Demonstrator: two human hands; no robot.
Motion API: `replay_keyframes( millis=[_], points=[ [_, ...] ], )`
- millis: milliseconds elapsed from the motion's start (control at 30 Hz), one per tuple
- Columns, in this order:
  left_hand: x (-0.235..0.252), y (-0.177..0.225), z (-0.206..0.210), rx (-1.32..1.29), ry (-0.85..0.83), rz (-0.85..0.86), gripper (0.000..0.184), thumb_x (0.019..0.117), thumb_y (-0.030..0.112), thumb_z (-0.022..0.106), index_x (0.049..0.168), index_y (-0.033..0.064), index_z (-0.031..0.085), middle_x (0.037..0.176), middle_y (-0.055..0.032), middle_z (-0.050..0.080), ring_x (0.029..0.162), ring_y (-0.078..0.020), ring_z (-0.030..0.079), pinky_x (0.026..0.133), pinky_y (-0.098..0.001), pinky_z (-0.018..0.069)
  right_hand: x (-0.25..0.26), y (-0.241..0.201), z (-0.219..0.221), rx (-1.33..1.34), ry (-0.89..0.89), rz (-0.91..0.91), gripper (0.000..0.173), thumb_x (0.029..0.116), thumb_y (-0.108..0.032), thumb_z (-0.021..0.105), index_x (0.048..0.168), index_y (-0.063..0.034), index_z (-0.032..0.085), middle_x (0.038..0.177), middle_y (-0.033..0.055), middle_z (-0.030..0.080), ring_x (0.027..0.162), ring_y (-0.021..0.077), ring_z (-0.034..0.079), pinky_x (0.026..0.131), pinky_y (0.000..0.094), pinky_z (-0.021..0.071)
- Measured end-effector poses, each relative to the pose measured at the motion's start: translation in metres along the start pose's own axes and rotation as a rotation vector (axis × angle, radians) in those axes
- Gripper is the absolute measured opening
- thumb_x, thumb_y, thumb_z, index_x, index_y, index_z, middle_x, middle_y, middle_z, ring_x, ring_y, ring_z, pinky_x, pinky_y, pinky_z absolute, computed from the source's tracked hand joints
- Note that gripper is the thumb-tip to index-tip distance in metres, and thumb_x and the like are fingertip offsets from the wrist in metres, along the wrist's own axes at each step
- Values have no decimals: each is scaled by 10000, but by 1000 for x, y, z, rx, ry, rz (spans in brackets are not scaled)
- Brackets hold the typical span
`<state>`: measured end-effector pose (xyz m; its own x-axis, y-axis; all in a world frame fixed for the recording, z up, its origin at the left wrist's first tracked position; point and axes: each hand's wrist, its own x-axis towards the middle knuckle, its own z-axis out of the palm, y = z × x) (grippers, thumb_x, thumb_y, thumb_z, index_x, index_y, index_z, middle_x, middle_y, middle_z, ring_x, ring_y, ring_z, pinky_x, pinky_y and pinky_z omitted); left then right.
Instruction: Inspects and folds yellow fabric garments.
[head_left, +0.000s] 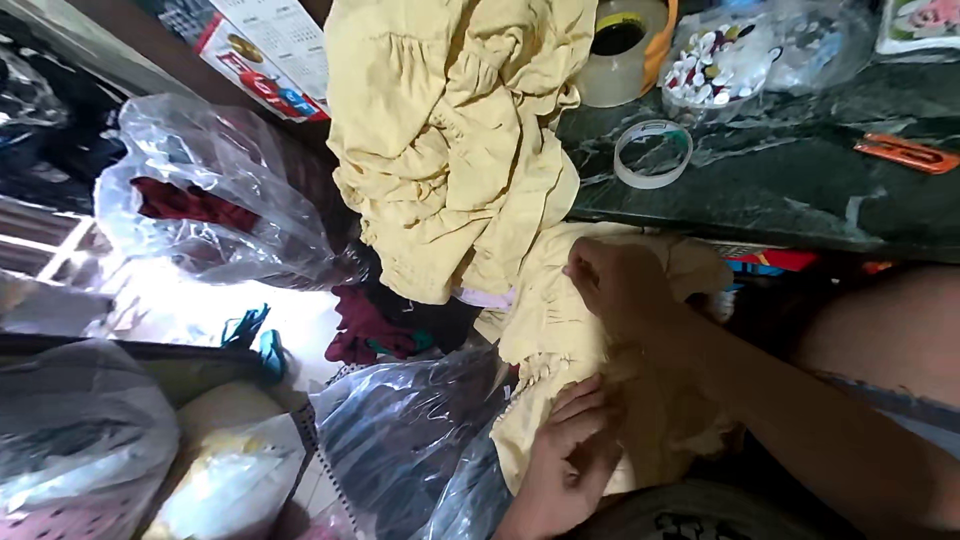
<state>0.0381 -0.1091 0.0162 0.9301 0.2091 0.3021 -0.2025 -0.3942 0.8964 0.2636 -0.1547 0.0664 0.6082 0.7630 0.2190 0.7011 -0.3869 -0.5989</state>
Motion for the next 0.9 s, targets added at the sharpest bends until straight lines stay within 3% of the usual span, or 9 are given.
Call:
replay_keyframes(
  millis=[67, 133, 167, 233, 333, 400, 667, 800, 900],
  points=[
    [1, 0, -3, -34, 163, -4, 190, 1013, 188, 592, 1052, 60, 727, 1156, -87, 731, 1180, -206, 666, 1039, -384, 544, -9, -1, -6, -4, -60, 19, 263, 1027, -275, 597, 1205, -93, 665, 717, 105, 660, 619, 315, 659, 566, 536, 532],
    [3, -3, -6, 65, 286, 11, 159, 1001, 153, 593, 1024, 90, 737, 1076, -33, 723, 1054, -128, 679, 928, -294, 574, -29, 2, -9, 27, -16, -101, 310, 980, -223, 593, 1234, -65, 675, 658, 82, 635, 537, 274, 621, 490, 495, 509],
    [4, -4, -7, 140, 318, 26, 153, 996, 155, 602, 1020, 94, 741, 1083, -28, 717, 1063, -121, 664, 937, -282, 559, -41, 4, -9, 54, 14, -198, 270, 940, -193, 594, 1141, -53, 708, 617, 54, 614, 493, 232, 596, 448, 450, 490],
    [7, -8, -9, 282, 335, 44, 186, 998, 190, 597, 1080, 87, 730, 1157, -54, 695, 1143, -139, 631, 1001, -295, 521, -64, 6, -14, 105, -45, -333, 181, 896, -152, 606, 1002, -79, 733, 672, 34, 649, 538, 194, 620, 478, 410, 512],
    [16, -10, -9, 405, 258, 11, 383, 1048, 270, 511, 1312, 26, 642, 1374, -147, 633, 1351, -243, 539, 1146, -412, 421, -85, 6, -15, 61, -95, -372, 175, 880, -140, 659, 1031, -82, 727, 749, 68, 689, 617, 249, 677, 530, 443, 548],
    [25, -16, -7, 435, 204, -10, 443, 1068, 288, 462, 1385, 11, 598, 1437, -167, 593, 1420, -291, 475, 1189, -463, 360, -91, 8, -8, 16, -48, -354, 190, 883, -138, 666, 1039, -56, 735, 778, 91, 711, 655, 272, 707, 556, 450, 572],
    [29, -35, -4, 364, 229, -5, 374, 1016, 244, 575, 1273, -2, 690, 1386, -177, 631, 1390, -304, 510, 1173, -434, 389, -98, 8, 9, -45, 103, -328, 209, 992, -156, 516, 887, -72, 676, 644, 56, 615, 547, 212, 634, 470, 353, 500],
    [30, -33, -2, 341, 283, 5, 330, 983, 247, 632, 1209, 26, 724, 1332, -141, 669, 1348, -254, 544, 1147, -394, 404, -105, 5, 17, -20, 161, -378, 206, 988, -158, 518, 856, -82, 657, 578, 34, 565, 497, 194, 591, 445, 331, 469],
    [37, -31, -1, 360, 342, 10, 315, 934, 245, 695, 1180, 50, 720, 1262, -104, 687, 1235, -202, 584, 1059, -357, 447, -108, 10, 20, -27, 167, -380, 186, 974, -131, 531, 854, -74, 661, 594, 41, 584, 518, 201, 608, 472, 336, 488]
  ],
)
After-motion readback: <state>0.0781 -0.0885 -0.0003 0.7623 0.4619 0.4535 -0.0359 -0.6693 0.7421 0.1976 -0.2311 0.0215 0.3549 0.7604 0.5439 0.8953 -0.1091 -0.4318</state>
